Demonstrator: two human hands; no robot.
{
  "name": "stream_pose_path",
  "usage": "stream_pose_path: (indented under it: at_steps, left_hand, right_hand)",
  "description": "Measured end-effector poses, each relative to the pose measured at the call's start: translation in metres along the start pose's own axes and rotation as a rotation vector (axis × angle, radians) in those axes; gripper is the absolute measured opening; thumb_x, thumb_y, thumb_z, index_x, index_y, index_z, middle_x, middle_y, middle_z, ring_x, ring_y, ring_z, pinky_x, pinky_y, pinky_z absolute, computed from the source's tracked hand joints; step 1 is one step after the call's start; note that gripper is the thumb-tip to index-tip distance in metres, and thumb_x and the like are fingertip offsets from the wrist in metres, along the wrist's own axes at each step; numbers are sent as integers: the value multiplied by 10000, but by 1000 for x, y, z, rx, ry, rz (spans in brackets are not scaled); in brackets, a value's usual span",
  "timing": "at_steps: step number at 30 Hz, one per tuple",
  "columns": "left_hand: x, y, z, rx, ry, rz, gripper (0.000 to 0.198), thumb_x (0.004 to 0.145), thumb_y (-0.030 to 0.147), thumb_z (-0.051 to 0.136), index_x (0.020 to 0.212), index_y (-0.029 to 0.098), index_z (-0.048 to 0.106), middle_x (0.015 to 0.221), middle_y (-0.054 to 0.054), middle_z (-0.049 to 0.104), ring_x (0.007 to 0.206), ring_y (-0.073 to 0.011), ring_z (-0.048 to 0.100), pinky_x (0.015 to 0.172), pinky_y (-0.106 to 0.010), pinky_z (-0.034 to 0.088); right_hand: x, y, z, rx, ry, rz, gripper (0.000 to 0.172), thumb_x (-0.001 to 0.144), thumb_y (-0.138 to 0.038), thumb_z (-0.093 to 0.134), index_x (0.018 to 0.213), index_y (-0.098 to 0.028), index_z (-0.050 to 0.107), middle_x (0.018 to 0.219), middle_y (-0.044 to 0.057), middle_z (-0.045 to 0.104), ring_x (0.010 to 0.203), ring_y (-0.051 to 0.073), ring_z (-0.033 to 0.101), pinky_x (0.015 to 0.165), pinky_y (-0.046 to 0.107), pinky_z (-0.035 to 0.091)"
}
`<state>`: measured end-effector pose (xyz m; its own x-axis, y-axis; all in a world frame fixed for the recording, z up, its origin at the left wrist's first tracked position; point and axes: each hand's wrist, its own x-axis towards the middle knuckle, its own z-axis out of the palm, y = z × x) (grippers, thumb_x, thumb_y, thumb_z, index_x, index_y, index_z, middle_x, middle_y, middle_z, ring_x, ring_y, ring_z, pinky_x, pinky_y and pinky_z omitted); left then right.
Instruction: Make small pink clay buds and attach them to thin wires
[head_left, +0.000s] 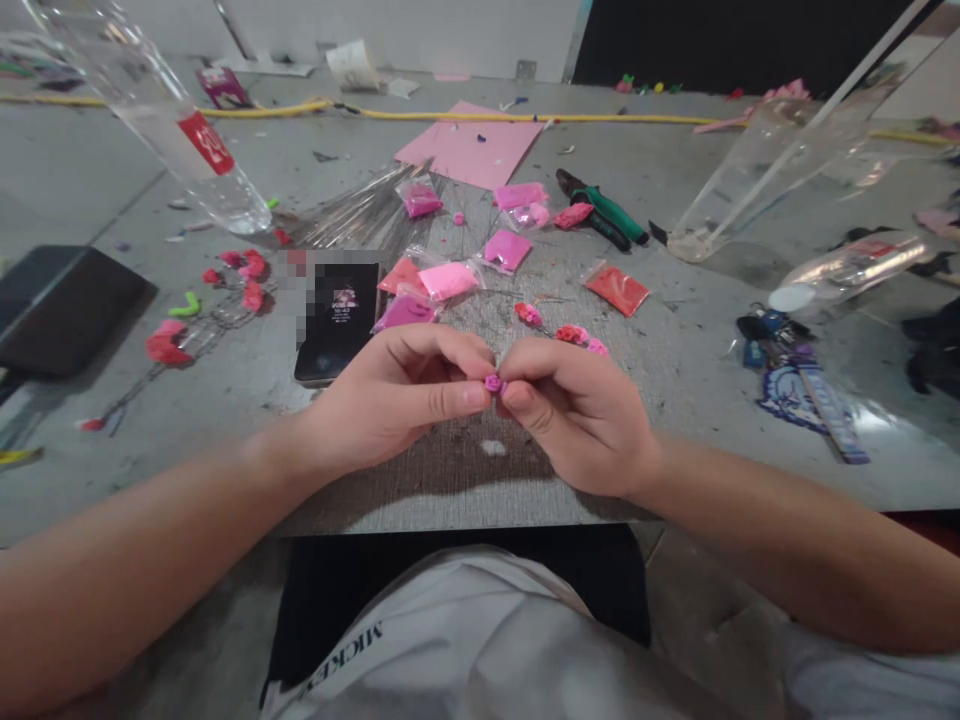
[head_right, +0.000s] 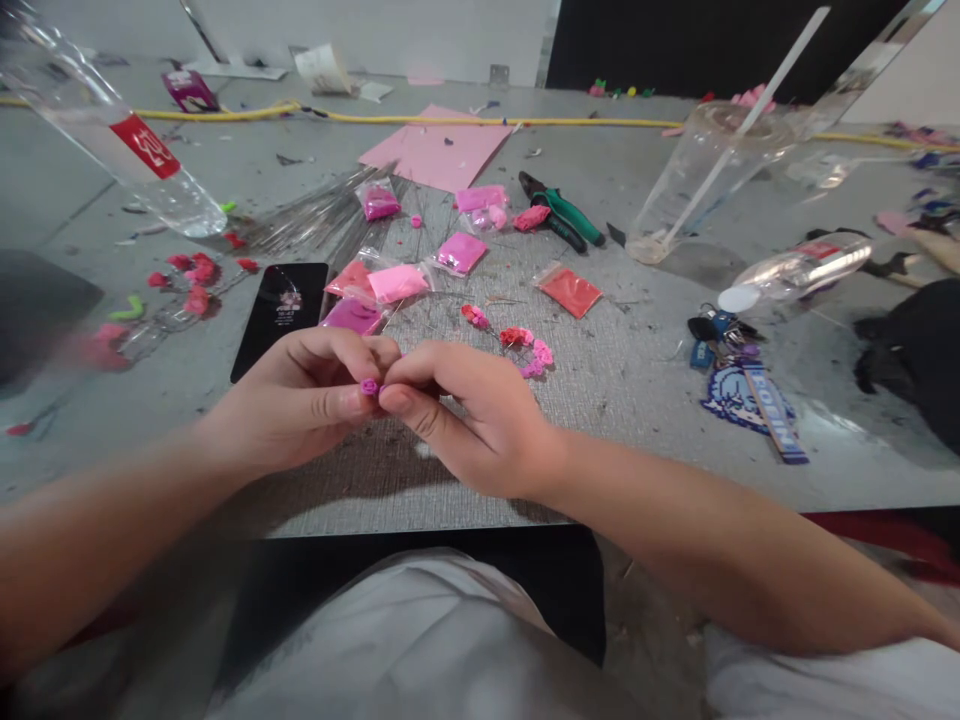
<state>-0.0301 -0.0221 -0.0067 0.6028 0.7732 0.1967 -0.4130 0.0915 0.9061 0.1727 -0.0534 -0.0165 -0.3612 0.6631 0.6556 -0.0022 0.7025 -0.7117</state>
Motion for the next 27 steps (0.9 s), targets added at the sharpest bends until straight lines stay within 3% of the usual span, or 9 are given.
stream_pose_path:
  at_steps: [13,21,27]
  left_hand:
    - [-2,-3,2,-23,-11,36,133,866,89,864,908,215,862,853,-16,740,787,-100,711,713,-190,611]
    - [-5,-3,-1,130,-40,117,190,876,82,845,985,234,877,922,-40,738,824,-122,696,722,-226,604]
    - [-4,1,1,152,-70,143,177,840,152,900,976,264,891,884,-39,741,752,-116,682,667,-218,588]
  right_hand:
    - [0,-2,4,1,33,45,102,1070,-177,619,973,-199,641,776,-30,631,660,95,559,647,250,488]
    - [0,-4,3,-84,53,-12,138,1047,-205,641,914,-210,604,750,-31,593,636,97,518,587,243,451]
    - [-2,-2,5,111,98,131,237,958,-297,821,887,-222,608,750,-38,613,650,105,562,575,237,481]
